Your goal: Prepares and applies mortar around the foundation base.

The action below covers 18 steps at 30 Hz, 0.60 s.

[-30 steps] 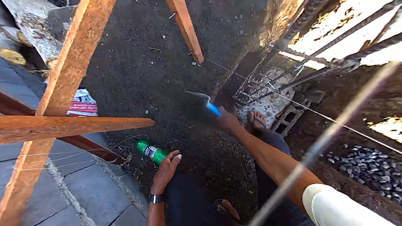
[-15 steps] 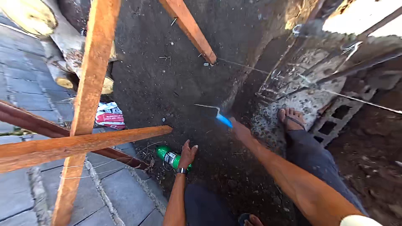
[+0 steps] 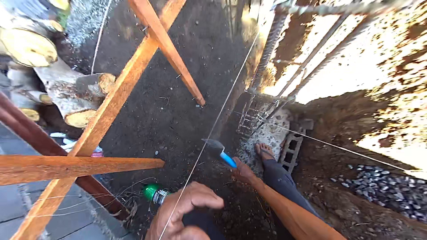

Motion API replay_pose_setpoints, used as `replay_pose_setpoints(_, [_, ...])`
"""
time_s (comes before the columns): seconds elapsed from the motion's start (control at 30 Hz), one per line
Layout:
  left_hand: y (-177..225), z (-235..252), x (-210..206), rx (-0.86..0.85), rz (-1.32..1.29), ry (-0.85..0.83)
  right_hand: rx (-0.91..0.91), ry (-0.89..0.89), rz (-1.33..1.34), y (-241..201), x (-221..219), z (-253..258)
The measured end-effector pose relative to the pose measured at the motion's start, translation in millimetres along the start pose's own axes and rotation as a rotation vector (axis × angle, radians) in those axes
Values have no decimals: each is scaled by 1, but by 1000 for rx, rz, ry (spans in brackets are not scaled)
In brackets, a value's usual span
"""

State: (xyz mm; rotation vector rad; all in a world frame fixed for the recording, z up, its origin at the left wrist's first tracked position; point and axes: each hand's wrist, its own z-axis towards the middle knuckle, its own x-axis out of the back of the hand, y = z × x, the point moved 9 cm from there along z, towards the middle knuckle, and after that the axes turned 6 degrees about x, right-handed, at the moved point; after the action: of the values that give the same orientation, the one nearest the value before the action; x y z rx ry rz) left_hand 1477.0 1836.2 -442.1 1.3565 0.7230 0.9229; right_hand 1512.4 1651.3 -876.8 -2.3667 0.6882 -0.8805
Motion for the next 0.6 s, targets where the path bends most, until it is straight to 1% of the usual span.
replay_pose_setpoints(0.07, [29, -5, -28, -48, -39, -98, 56, -26, 36, -5, 3, -18])
replay_pose_setpoints(0.13, [47, -13, -45, -86, -93, -138, 99, -38, 88, -8, 5, -37])
replay_pose_setpoints(0.23, [66, -27, -48, -148, -117, -85, 108, -62, 183, -6, 3, -67])
replay_pose_setpoints(0.3, [79, -34, -42, -182, -95, -5, 71, -70, 248, -5, 1, -83])
replay_pose_setpoints(0.37, [86, -39, -34, -195, -87, 67, 50, -56, 310, 1, -2, -89])
replay_pose_setpoints(0.47, [74, -39, -25, -116, -18, 131, 9, -44, 345, 5, -4, -86])
replay_pose_setpoints(0.53, [49, -37, -17, -25, 77, 188, -43, -45, 356, 9, -7, -84])
replay_pose_setpoints(0.6, [15, -36, -5, 74, 116, 229, -102, -26, 377, 17, -10, -80])
